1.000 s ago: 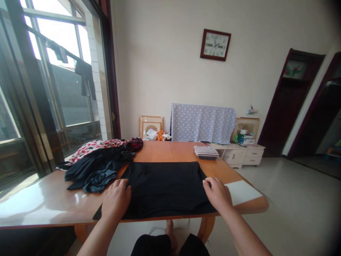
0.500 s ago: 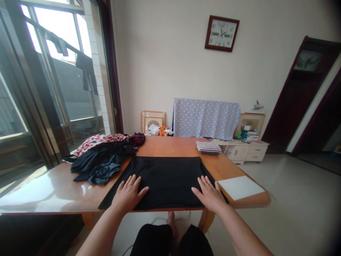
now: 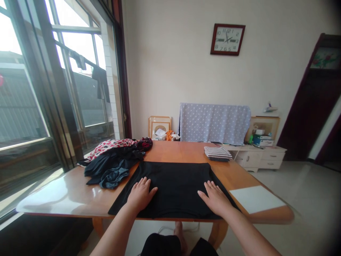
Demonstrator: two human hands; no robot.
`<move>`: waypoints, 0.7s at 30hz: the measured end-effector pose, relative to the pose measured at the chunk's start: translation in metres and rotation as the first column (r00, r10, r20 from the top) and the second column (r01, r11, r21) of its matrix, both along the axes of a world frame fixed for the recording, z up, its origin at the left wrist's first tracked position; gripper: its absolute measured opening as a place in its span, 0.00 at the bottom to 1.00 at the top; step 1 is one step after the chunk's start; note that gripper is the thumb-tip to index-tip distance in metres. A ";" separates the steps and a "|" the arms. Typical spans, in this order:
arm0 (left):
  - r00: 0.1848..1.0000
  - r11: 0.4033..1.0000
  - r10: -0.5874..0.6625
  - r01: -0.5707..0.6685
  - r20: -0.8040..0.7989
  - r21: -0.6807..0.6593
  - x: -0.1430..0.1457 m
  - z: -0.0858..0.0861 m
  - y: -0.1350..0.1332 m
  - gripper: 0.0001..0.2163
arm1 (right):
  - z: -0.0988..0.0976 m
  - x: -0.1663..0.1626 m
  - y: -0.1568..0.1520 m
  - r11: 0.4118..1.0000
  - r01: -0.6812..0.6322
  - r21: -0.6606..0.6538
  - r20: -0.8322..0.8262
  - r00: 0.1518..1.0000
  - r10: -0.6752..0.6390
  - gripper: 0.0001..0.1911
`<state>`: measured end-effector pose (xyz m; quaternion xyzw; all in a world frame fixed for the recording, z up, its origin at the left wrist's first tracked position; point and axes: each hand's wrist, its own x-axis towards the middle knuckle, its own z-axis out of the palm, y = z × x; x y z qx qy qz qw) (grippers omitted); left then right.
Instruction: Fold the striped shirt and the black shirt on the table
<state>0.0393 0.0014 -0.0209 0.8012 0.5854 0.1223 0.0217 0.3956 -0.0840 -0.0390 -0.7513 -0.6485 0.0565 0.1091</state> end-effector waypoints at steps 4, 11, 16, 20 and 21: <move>0.999 0.999 -0.025 0.024 0.023 0.030 -0.008 0.001 0.007 0.31 | -0.009 0.012 0.005 0.999 -0.004 -0.037 0.011 1.000 0.004 0.44; 0.998 0.992 -0.037 0.031 0.048 0.121 0.020 0.021 0.048 0.24 | 0.012 0.003 0.033 0.997 0.008 0.076 -0.029 1.000 -0.006 0.44; 1.000 0.999 -0.023 0.023 -0.004 -0.036 0.029 0.004 0.073 0.34 | 0.001 0.006 0.047 0.999 0.005 0.053 -0.039 0.999 -0.003 0.43; 0.998 0.993 -0.056 0.053 -0.020 -0.104 0.025 -0.002 0.083 0.36 | -0.020 0.014 0.049 1.000 -0.004 0.018 -0.035 0.999 0.005 0.42; 0.998 0.996 -0.055 0.054 -0.014 -0.077 0.025 -0.002 0.085 0.35 | -0.023 0.015 0.050 1.000 -0.004 0.022 -0.034 0.999 0.005 0.42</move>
